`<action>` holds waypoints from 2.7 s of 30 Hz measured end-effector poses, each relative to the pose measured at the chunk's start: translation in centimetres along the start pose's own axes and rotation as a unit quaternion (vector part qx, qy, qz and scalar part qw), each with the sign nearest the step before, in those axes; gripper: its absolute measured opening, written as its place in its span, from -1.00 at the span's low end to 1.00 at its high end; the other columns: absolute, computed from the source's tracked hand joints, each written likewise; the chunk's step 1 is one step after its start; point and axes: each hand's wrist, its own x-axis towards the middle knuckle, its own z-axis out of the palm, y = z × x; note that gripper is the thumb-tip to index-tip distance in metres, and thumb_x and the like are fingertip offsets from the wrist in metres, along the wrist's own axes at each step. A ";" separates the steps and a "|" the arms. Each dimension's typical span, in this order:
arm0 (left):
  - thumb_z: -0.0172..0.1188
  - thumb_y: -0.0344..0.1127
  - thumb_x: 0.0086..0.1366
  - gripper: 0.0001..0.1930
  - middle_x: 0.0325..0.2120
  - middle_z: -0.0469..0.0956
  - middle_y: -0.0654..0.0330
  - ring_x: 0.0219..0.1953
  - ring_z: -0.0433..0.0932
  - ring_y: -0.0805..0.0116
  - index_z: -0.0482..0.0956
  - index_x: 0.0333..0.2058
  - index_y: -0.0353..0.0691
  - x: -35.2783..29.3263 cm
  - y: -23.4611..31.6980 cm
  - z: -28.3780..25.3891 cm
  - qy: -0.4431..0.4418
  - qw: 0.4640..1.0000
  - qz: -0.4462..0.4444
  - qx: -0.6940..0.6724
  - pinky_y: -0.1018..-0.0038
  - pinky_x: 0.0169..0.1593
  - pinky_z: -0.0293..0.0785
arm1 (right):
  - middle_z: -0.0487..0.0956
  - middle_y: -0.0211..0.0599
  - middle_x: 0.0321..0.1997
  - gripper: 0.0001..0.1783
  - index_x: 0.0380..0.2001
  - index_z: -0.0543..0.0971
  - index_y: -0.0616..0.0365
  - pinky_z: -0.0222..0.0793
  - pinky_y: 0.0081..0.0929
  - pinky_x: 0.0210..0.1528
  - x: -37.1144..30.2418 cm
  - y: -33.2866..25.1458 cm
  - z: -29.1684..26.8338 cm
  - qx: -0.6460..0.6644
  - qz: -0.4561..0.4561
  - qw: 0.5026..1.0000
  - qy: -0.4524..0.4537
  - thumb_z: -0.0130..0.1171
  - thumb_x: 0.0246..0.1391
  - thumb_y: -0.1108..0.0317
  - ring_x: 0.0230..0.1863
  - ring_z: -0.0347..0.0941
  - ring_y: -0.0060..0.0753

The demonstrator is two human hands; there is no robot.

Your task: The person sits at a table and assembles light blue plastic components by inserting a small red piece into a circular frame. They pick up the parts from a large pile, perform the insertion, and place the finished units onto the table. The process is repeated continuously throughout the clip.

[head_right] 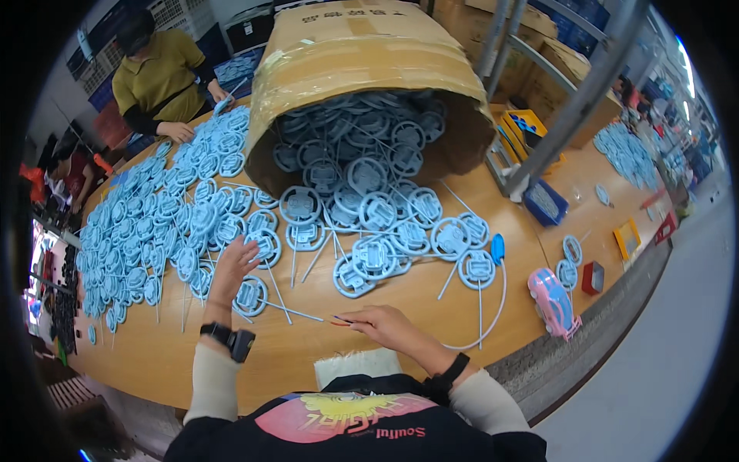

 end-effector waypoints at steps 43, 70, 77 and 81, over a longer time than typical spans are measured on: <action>0.05 -0.28 0.26 -0.70 -0.30 0.51 0.24 -0.32 0.52 0.48 0.43 -0.10 -0.33 -12.7 1.3 16.0 -0.191 0.976 -0.106 -0.019 0.49 -0.18 0.48 | 0.51 -0.26 -0.46 -0.66 -0.16 0.56 -0.17 0.35 -0.34 -0.38 -6.3 -6.4 -3.7 -0.132 -0.144 0.971 0.141 0.10 -0.07 0.41 -0.40 0.46 -0.19; -0.11 -0.02 0.30 -0.48 0.05 0.33 0.01 0.09 0.31 0.22 0.24 0.09 -0.28 -1.7 2.5 -0.7 0.105 0.923 0.049 -0.366 0.34 0.17 0.18 | 0.55 -0.20 -0.30 -0.67 -0.08 0.52 -0.21 0.35 -0.29 -0.25 -0.2 -3.3 -1.3 -0.088 0.006 0.996 -0.005 0.06 0.02 0.24 -0.26 0.46 -0.12; 0.25 0.16 -0.09 -0.32 -0.32 0.53 -0.17 -0.20 0.52 0.08 0.47 -0.18 -0.37 10.2 -4.0 6.8 0.082 0.764 0.077 0.636 0.30 -0.09 0.40 | 0.51 -0.19 -0.44 -0.64 -0.05 0.50 -0.17 0.32 -0.31 -0.31 0.1 -2.6 -1.3 -0.069 0.045 0.996 -0.015 0.07 0.02 0.27 -0.38 0.42 -0.12; 0.29 0.18 -0.16 -0.32 -0.35 0.54 -0.16 -0.24 0.52 0.02 0.51 -0.29 -0.40 11.2 -4.3 8.1 0.043 0.749 -0.032 0.661 0.26 -0.15 0.42 | 0.48 -0.19 -0.48 -0.62 -0.03 0.49 -0.18 0.31 -0.35 -0.35 -0.8 -2.0 -1.3 -0.045 0.054 0.997 0.011 0.08 0.03 0.31 -0.43 0.41 -0.19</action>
